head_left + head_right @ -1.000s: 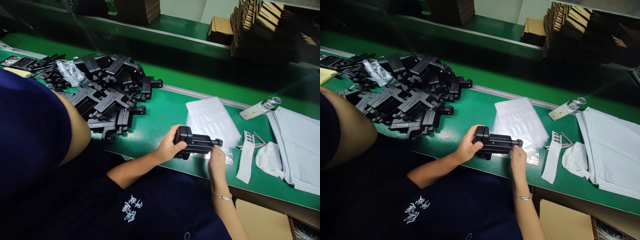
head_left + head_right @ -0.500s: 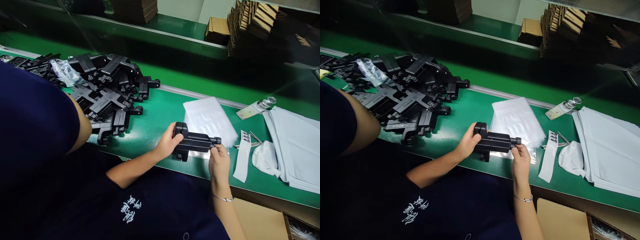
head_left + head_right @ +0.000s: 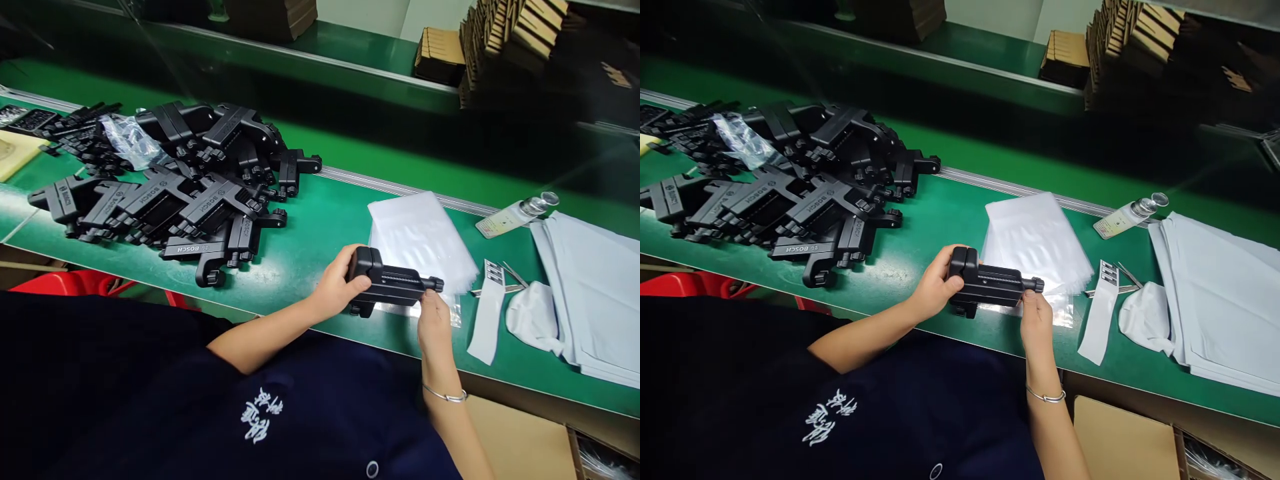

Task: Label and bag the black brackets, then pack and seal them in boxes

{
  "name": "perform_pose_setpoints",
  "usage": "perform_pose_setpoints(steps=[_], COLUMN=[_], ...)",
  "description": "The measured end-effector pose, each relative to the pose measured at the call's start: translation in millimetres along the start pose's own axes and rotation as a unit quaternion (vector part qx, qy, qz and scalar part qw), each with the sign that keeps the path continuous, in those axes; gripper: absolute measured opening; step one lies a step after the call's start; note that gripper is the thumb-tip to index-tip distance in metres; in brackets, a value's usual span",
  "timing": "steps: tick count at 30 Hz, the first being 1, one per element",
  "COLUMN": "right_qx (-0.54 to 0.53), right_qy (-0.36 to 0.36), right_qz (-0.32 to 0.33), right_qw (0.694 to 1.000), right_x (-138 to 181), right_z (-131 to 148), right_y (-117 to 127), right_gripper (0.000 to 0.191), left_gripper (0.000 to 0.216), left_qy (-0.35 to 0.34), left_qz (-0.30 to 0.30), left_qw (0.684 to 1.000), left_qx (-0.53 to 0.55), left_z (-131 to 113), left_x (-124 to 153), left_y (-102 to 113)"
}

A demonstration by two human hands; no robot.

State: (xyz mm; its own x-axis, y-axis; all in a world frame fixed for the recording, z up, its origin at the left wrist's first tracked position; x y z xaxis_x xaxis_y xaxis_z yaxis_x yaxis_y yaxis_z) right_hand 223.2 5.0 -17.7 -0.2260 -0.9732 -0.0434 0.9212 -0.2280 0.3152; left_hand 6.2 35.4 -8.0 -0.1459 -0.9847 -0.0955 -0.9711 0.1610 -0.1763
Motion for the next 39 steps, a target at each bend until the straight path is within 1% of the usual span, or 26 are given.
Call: perform_pose_setpoints(steps=[3, 5, 8, 10, 12, 13, 15, 17, 18, 19, 21, 23, 25, 27, 28, 30, 32, 34, 36, 38, 39], right_qx=[-0.050, -0.066, -0.021, -0.011, -0.041, -0.054, -0.048, -0.009, 0.006, 0.008, -0.021, -0.054, -0.044, -0.007, 0.005, -0.007, -0.050, -0.073, -0.053, -0.013, 0.001], right_qy=[0.022, 0.020, 0.014, 0.031, 0.048, 0.049, 0.032, 0.019, 0.021, 0.029, 0.043, 0.045, 0.032, 0.022, 0.023, 0.041, 0.058, 0.058, 0.045, 0.030, 0.025], right_qz=[0.010, -0.005, -0.036, -0.017, 0.018, 0.023, 0.007, -0.014, -0.012, 0.000, 0.036, 0.047, 0.015, -0.020, -0.023, 0.001, 0.031, 0.030, -0.002, -0.031, -0.037], right_qw=[0.998, 0.998, 0.999, 0.999, 0.998, 0.997, 0.998, 1.000, 1.000, 1.000, 0.998, 0.996, 0.998, 1.000, 0.999, 0.999, 0.997, 0.995, 0.998, 0.999, 0.999], right_x=[-2, -3, -3, -3, -2, -2, -1, 0, 0, 1, 2, 2, 2, 2, 2, 2, 3, 3, 2, 1, 1], right_z=[0, 0, 0, 1, 2, 2, 1, 1, 2, 3, 4, 4, 2, 2, 2, 5, 7, 5, 1, -3, -3], right_y=[1, 2, 4, 4, 2, 2, 2, 3, 3, 3, 2, 0, 1, 1, 1, 0, -2, -3, -3, -2, -2], right_gripper=[0.035, 0.034, 0.039, 0.037, 0.034, 0.035, 0.034, 0.038, 0.039, 0.037, 0.033, 0.033, 0.031, 0.038, 0.039, 0.035, 0.032, 0.032, 0.032, 0.038, 0.042], left_gripper=[0.059, 0.060, 0.069, 0.065, 0.057, 0.055, 0.059, 0.066, 0.068, 0.066, 0.057, 0.052, 0.056, 0.064, 0.066, 0.061, 0.052, 0.051, 0.058, 0.068, 0.069], left_qy=[0.019, 0.014, -0.019, -0.015, 0.007, 0.013, 0.002, -0.020, -0.022, -0.014, 0.023, 0.043, 0.013, -0.039, -0.053, -0.045, -0.010, -0.005, -0.048, -0.098, -0.110], left_qz=[-0.025, -0.023, 0.001, -0.005, -0.024, -0.029, -0.023, -0.007, -0.004, -0.007, -0.024, -0.040, -0.037, -0.021, -0.015, -0.019, -0.033, -0.041, -0.035, -0.021, -0.015], left_qw=[0.999, 1.000, 0.999, 1.000, 1.000, 0.999, 1.000, 1.000, 1.000, 1.000, 0.999, 0.997, 0.999, 0.999, 0.998, 0.999, 0.999, 0.999, 0.998, 0.993, 0.992], left_qx=[0.011, -0.002, -0.031, -0.023, 0.001, 0.008, 0.003, -0.013, -0.014, -0.008, 0.022, 0.045, 0.031, -0.002, -0.013, -0.009, 0.018, 0.025, -0.012, -0.054, -0.065], left_z=[2, 1, -2, -2, -1, -1, -1, -3, -4, -4, -2, 0, 0, -2, -3, -3, -2, 0, -1, -3, -4], left_x=[-1, 0, 2, 1, 0, 0, 1, 1, 1, 1, -1, 0, 2, 5, 5, 3, 2, 3, 8, 13, 13], left_y=[2, 1, -1, 0, 1, 1, 1, 0, -1, -1, 0, 0, -1, -2, -2, 0, 1, 1, 0, -2, -2])
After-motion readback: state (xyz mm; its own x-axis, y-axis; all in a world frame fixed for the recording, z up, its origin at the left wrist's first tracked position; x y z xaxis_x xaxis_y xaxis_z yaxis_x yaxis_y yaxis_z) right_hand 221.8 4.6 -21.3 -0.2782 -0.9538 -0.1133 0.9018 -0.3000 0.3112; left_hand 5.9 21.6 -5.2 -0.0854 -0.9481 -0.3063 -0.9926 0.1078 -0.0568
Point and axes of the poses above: each hand's wrist, its own x-axis away from the middle knuckle, its own y-axis out of the back of the hand, z = x × y, the point moved 2 cm from there along -x, towards the middle knuckle, and after that the axes turned 3 degrees about -x, right-handed, at the moved point
